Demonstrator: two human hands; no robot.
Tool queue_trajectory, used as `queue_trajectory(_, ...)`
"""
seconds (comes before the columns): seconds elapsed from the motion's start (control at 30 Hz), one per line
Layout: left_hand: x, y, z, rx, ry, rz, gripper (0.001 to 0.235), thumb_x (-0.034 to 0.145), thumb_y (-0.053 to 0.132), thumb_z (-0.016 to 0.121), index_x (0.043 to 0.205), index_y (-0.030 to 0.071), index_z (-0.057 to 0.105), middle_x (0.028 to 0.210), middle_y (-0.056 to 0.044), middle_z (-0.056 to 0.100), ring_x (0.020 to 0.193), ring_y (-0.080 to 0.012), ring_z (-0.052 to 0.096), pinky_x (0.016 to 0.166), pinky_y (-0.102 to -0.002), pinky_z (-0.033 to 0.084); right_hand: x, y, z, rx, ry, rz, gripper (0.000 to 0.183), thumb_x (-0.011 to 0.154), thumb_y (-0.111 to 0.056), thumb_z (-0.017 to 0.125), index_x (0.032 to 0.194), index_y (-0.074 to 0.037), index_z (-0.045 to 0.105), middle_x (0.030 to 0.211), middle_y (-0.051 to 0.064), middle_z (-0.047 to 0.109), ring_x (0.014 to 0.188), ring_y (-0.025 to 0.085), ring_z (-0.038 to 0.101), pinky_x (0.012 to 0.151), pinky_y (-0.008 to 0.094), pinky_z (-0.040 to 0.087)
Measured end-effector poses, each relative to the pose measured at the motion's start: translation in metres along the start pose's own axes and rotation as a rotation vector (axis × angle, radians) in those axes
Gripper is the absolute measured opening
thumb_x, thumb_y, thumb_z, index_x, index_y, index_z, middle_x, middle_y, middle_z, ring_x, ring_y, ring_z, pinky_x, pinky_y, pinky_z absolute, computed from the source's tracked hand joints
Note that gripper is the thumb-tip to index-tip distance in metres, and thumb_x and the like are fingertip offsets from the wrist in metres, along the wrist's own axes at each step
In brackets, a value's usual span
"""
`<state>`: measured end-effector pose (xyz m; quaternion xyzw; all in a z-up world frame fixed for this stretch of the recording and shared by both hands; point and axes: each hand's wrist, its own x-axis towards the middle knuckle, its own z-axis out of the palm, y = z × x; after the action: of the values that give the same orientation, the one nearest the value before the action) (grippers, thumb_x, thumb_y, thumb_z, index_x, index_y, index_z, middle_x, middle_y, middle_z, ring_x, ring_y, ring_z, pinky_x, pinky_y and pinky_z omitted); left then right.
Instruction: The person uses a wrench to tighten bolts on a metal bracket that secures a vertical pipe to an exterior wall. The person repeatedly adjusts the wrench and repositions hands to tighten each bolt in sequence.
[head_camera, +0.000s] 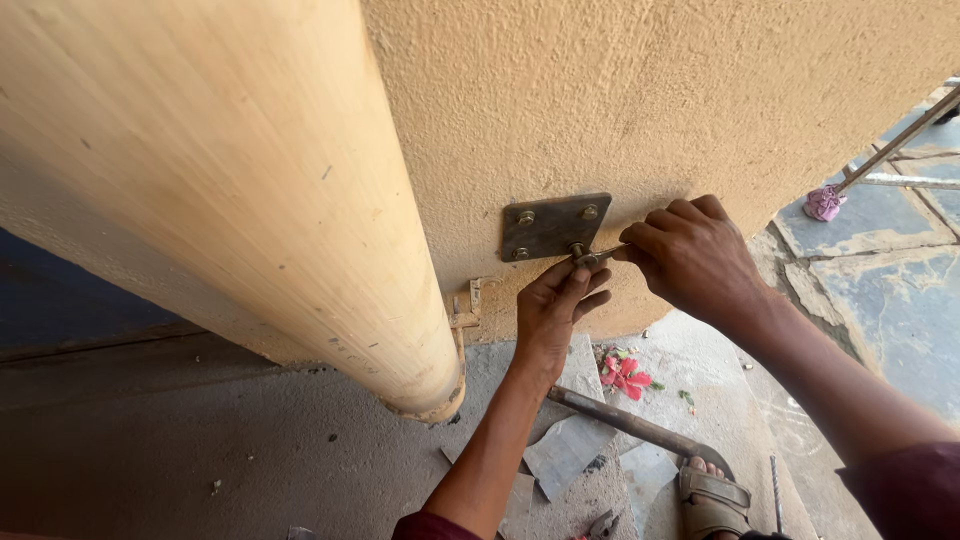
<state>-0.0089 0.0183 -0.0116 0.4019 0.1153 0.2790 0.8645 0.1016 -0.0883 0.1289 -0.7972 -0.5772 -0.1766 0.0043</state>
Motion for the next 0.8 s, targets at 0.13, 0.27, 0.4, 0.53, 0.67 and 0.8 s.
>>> queue_trajectory(0.13, -0.011, -0.018, 0.003, 0.377, 0.087, 0.2, 0.028, 0.105, 0.02, 0.06, 0.122, -0.001, 0.07, 0.109, -0.014, 0.077, 0.098, -0.0212, 0.077, 0.083, -0.034, 0.064, -0.018, -0.003, 0.01, -0.024, 0.104, -0.032, 0.023, 0.091, -0.037, 0.072, 0.093, -0.015, 0.078, 0.09, 0.0, 0.074, 0.093, 0.018, 0.062, 0.094, 0.036, 0.04)
queue_trajectory(0.27, -0.007, -0.014, 0.01, 0.491, 0.161, 0.266, 0.03, 0.107, 0.023, 0.055, 0.12, 0.0, 0.07, 0.102, -0.012, 0.078, 0.086, -0.0182, 0.079, 0.074, -0.029, 0.063, -0.016, -0.004, 0.016, 0.002, 0.166, 0.016, 0.02, 0.092, -0.034, 0.073, 0.094, -0.016, 0.08, 0.089, -0.001, 0.074, 0.094, 0.019, 0.061, 0.098, 0.039, 0.04)
queue_trajectory(0.4, -0.015, -0.019, 0.01, 0.447, 0.156, 0.193, 0.029, 0.107, 0.022, 0.054, 0.12, 0.001, 0.068, 0.104, -0.01, 0.077, 0.085, -0.0178, 0.078, 0.07, -0.028, 0.061, -0.03, -0.008, 0.03, 0.108, 0.208, 0.067, 0.019, 0.096, -0.032, 0.072, 0.101, -0.016, 0.08, 0.097, 0.0, 0.074, 0.097, 0.021, 0.059, 0.098, 0.037, 0.04)
queue_trajectory(0.53, -0.005, -0.013, 0.011, 0.395, 0.135, 0.229, 0.028, 0.107, 0.022, 0.055, 0.119, 0.0, 0.069, 0.103, -0.01, 0.077, 0.084, -0.0179, 0.078, 0.069, -0.028, 0.062, -0.023, -0.002, 0.027, 0.15, 0.171, 0.068, 0.018, 0.095, -0.031, 0.07, 0.101, -0.017, 0.079, 0.099, 0.0, 0.073, 0.099, 0.021, 0.059, 0.097, 0.036, 0.041)
queue_trajectory(0.67, -0.008, -0.019, 0.008, 0.356, 0.123, 0.204, 0.029, 0.107, 0.023, 0.056, 0.118, 0.0, 0.069, 0.104, -0.01, 0.077, 0.083, -0.0171, 0.078, 0.068, -0.027, 0.062, -0.021, -0.002, 0.022, 0.057, 0.125, 0.04, 0.019, 0.094, -0.031, 0.07, 0.099, -0.016, 0.079, 0.094, -0.001, 0.071, 0.097, 0.02, 0.058, 0.097, 0.036, 0.04)
queue_trajectory(0.8, -0.007, -0.019, 0.011, 0.394, 0.147, 0.198, 0.029, 0.107, 0.024, 0.055, 0.121, 0.002, 0.067, 0.104, -0.009, 0.077, 0.08, -0.0162, 0.077, 0.064, -0.026, 0.06, -0.012, -0.003, 0.006, 0.022, 0.105, -0.024, 0.017, 0.093, -0.031, 0.069, 0.096, -0.019, 0.08, 0.094, -0.002, 0.071, 0.098, 0.018, 0.058, 0.097, 0.036, 0.039)
